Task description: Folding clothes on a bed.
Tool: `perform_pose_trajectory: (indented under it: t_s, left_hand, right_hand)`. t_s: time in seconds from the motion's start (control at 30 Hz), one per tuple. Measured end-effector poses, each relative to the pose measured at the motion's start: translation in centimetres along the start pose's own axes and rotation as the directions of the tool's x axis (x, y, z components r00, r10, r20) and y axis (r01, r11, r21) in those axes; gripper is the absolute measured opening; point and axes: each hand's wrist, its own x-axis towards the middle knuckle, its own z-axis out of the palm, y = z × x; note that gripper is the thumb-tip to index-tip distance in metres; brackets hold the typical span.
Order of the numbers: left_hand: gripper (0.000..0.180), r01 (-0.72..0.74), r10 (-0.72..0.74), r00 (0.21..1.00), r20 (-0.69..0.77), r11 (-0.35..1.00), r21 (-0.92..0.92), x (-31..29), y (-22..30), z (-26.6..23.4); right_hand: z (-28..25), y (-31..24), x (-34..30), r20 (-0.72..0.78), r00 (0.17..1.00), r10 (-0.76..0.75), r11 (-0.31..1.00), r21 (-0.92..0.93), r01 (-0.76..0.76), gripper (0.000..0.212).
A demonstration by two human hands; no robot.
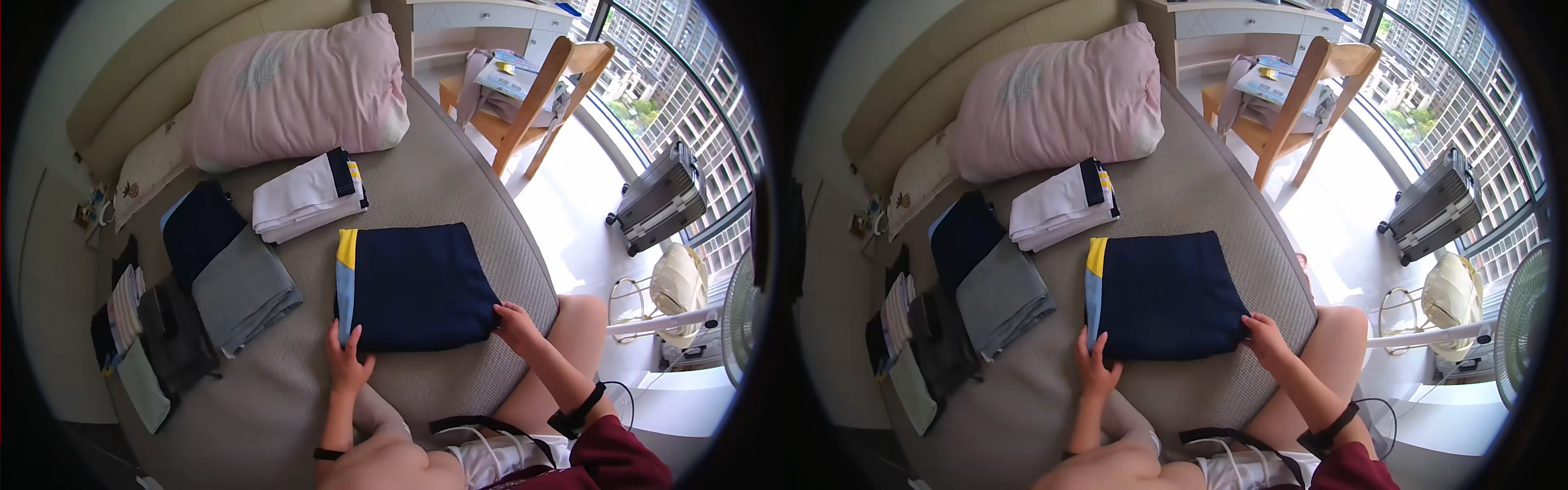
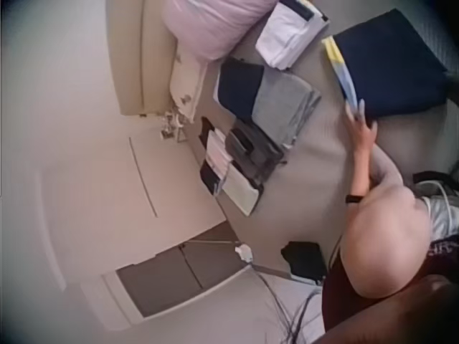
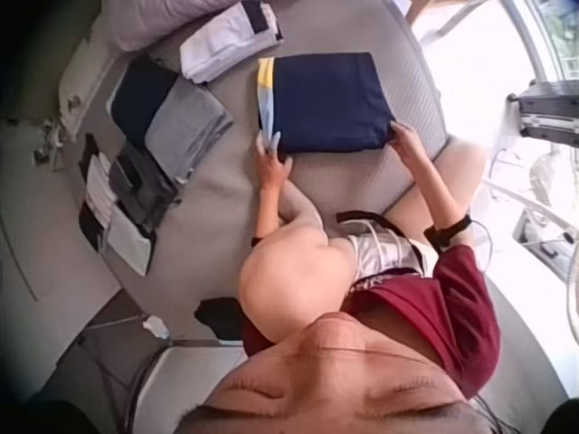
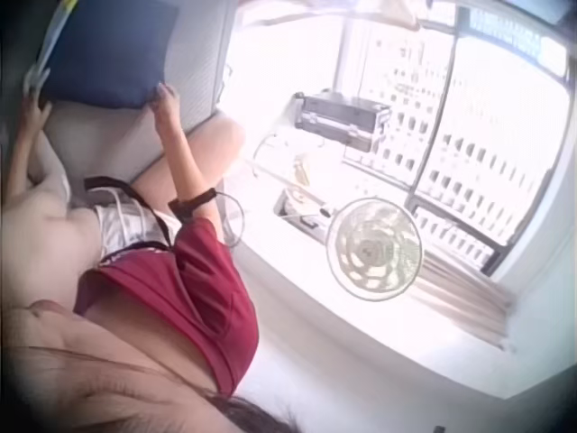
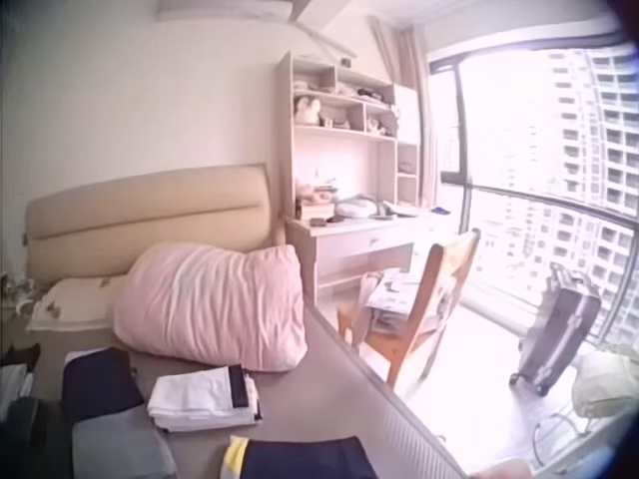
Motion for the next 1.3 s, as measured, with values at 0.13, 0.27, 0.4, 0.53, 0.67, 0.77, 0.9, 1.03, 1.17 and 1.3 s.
perform_pose_trajectory:
  t_s: [0.13,0.27,0.4,0.53,0.67,0.77,0.9,1.03,1.17,1.3]
  left_hand:
    - [0.069,0.021,-0.013,0.996,-0.091,0.995,0.097,1.0,2.1,-1.1]
    - [0.058,-0.113,0.116,0.993,0.004,0.955,0.272,1.8,4.3,-2.1]
    - [0.054,-0.229,0.201,0.971,0.128,0.94,0.255,2.5,6.2,-0.8]
    - [0.062,-0.253,0.193,0.953,0.236,0.931,0.262,3.5,7.6,-0.2]
    - [0.071,-0.226,0.147,0.943,0.298,0.942,0.248,4.0,7.9,0.0]
    - [0.078,-0.18,0.089,0.938,0.334,0.951,0.252,4.0,7.7,0.1]
    - [0.081,-0.182,0.103,0.946,0.308,0.954,0.24,3.7,7.4,0.5]
    - [0.082,-0.177,0.096,0.947,0.307,0.952,0.248,3.4,7.1,0.9]
    - [0.083,-0.167,0.091,0.951,0.294,0.956,0.243,3.2,7.0,1.1]
    - [0.084,-0.166,0.091,0.954,0.284,0.953,0.253,3.0,6.9,1.4]
  right_hand:
    - [1.2,-2.0,-1.5,0.058,0.996,-0.073,0.997,0.01,0.072,0.012]
    - [1.2,-1.9,-1.7,0.09,0.994,0.065,0.993,0.096,-0.073,0.009]
    - [0.1,-0.9,-0.8,0.05,0.998,0.046,0.999,0.005,-0.046,0.011]
    - [2.2,0.0,-2.0,0.06,0.716,-0.696,0.416,-0.779,0.47,0.035]
    - [5.4,-0.1,-5.9,0.558,0.591,-0.583,-0.241,-0.813,0.53,0.078]
    - [5.4,1.1,-4.8,0.59,0.67,-0.45,-0.375,-0.806,0.458,0.102]
    - [5.0,2.2,-3.3,0.436,0.719,-0.541,-0.217,-0.899,0.381,0.098]
    - [4.9,3.1,-2.2,0.374,0.753,-0.541,-0.056,-0.91,0.411,0.092]
    - [5.4,3.1,-3.1,0.359,0.796,-0.487,0.075,-0.891,0.447,0.084]
    - [6.3,2.7,-4.0,0.441,0.761,-0.477,0.38,-0.677,0.63,0.075]
